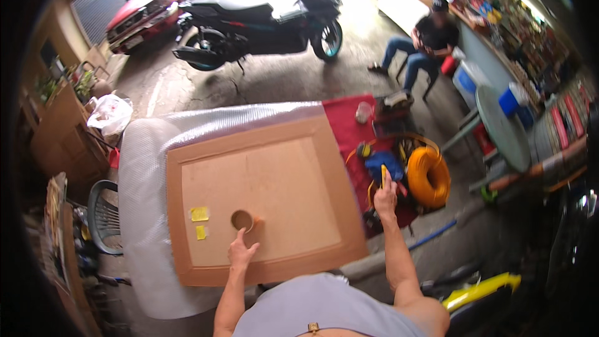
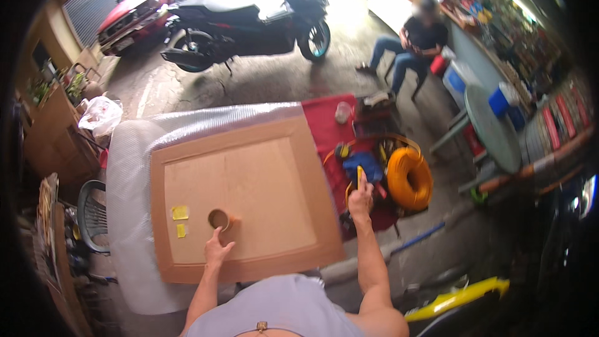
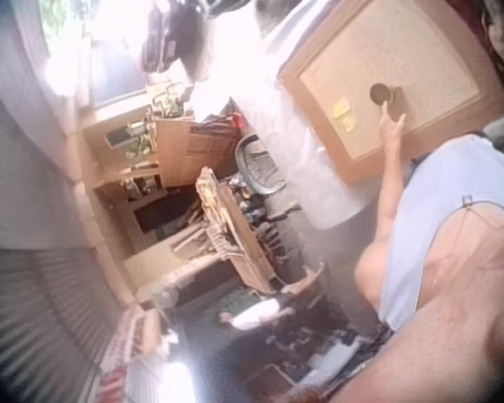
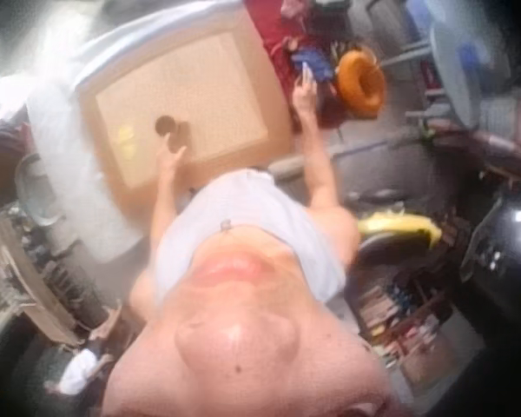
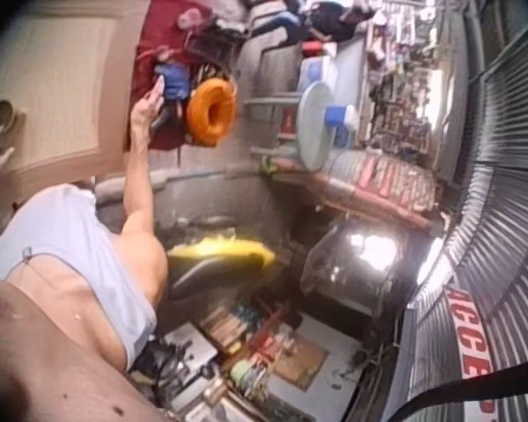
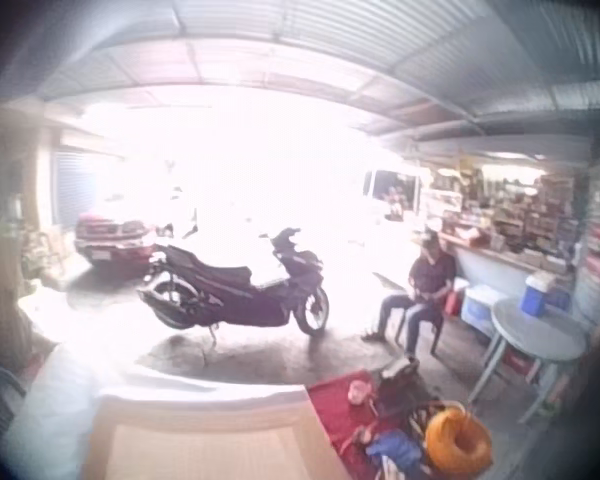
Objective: The person cleans the back of a wooden picture frame with a cloth, applies masking tape, measures the frame, and uses a power drill to install screws. The person then handles a roll of yellow cord.
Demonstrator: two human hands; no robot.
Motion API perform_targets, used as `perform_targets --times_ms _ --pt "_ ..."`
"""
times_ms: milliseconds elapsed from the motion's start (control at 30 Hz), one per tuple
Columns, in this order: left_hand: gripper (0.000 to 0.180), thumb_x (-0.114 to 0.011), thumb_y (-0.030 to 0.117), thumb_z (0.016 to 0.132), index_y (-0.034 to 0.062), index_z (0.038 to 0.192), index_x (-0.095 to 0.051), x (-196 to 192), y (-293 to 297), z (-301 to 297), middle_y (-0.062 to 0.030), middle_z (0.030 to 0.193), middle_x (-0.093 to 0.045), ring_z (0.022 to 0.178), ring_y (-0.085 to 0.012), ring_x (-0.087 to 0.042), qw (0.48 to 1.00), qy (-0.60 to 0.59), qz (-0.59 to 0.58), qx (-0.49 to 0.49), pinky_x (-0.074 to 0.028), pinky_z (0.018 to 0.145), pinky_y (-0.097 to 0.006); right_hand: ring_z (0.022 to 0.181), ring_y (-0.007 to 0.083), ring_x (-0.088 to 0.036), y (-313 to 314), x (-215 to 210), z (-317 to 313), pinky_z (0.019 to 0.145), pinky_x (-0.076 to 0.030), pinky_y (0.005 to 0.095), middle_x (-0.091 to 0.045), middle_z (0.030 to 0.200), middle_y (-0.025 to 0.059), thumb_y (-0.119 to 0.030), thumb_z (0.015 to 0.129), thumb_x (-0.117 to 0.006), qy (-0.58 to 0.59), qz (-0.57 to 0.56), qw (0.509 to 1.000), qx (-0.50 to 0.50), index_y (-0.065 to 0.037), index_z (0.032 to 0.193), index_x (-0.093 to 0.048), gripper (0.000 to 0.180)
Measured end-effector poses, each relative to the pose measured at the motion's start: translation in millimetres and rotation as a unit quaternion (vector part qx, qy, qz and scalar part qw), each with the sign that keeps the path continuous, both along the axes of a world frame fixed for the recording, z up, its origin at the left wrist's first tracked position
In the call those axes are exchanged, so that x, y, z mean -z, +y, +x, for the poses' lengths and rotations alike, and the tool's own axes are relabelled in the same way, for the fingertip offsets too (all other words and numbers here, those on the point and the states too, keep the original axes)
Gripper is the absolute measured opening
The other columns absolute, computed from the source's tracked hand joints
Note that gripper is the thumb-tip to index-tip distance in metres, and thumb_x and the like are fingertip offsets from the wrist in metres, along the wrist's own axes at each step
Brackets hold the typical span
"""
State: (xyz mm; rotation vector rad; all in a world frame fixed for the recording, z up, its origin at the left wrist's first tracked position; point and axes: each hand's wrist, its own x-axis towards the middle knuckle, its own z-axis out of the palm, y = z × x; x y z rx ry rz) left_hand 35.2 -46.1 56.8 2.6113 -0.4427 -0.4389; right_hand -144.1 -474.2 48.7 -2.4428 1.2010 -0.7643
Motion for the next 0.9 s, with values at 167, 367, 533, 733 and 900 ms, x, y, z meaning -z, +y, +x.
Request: perform_targets --times_ms 167,367,533,733,900 --pt "0.033 -0.080 0.025 0.068 0.0065 0.088 -0.062 53.6 -12.2 10.9 -0.0141 0.074 -0.064 0.068 -0.0314 -0.063 0.982 -0.129 -0.089 -0.102 -0.050 0.061 -0.041 0.109 0.0377 -0.047 -84.5 33.6 -20.1 0.092 -0.040 0.0494 -0.047 0.116 0.0211 -0.017 0.083 -0.052 0.273 0.016 0.960 0.060 -0.013 0.137 -0.042 0.055" --pt "0.025 -0.076 0.025 0.072 0.0049 0.076 -0.061 26.1 -149.1 -15.4 -0.0117 0.063 -0.060 0.057 -0.0265 -0.059 0.978 -0.069 -0.196 0.003 -0.047 0.055 -0.036 0.122 0.0375 -0.040 -62.5 33.4 -25.8 0.102 -0.034 0.0495 -0.044 0.130 0.0197 -0.028 0.079 -0.064 0.166 -0.058 0.984 0.029 -0.008 0.124 -0.056 0.050" --pt "0.019 -0.067 0.024 0.082 0.0056 0.084 -0.062 39.4 -304.1 -49.0 -0.0154 0.069 -0.064 0.062 -0.0312 -0.064 0.933 0.046 -0.285 0.214 -0.049 0.058 -0.040 0.116 0.0362 -0.045 -3.0 0.5 -44.9 0.099 -0.037 0.0478 -0.049 0.122 0.0181 -0.026 0.076 -0.071 -0.048 0.053 0.997 -0.010 -0.005 0.109 -0.064 0.040" --pt "0.046 -0.068 0.027 0.081 0.0145 0.123 -0.057 35.1 -383.2 -83.1 -0.0189 0.108 -0.063 0.098 -0.0340 -0.063 0.908 0.109 -0.241 0.326 -0.050 0.085 -0.042 0.102 0.0326 -0.054 71.0 1.9 -70.8 0.089 -0.043 0.0435 -0.060 0.103 0.0137 -0.015 0.075 -0.071 -0.113 0.159 0.977 -0.086 -0.003 0.096 -0.066 0.025" --pt "0.063 -0.072 0.026 0.076 0.0188 0.134 -0.050 29.0 -353.7 -80.3 -0.0173 0.133 -0.053 0.119 -0.0339 -0.053 0.843 0.007 -0.299 0.446 -0.044 0.099 -0.042 0.102 0.0337 -0.055 101.0 -6.5 -60.7 0.089 -0.044 0.0428 -0.061 0.104 0.0140 -0.010 0.073 -0.071 -0.025 0.065 0.984 -0.163 -0.002 0.093 -0.065 0.023"
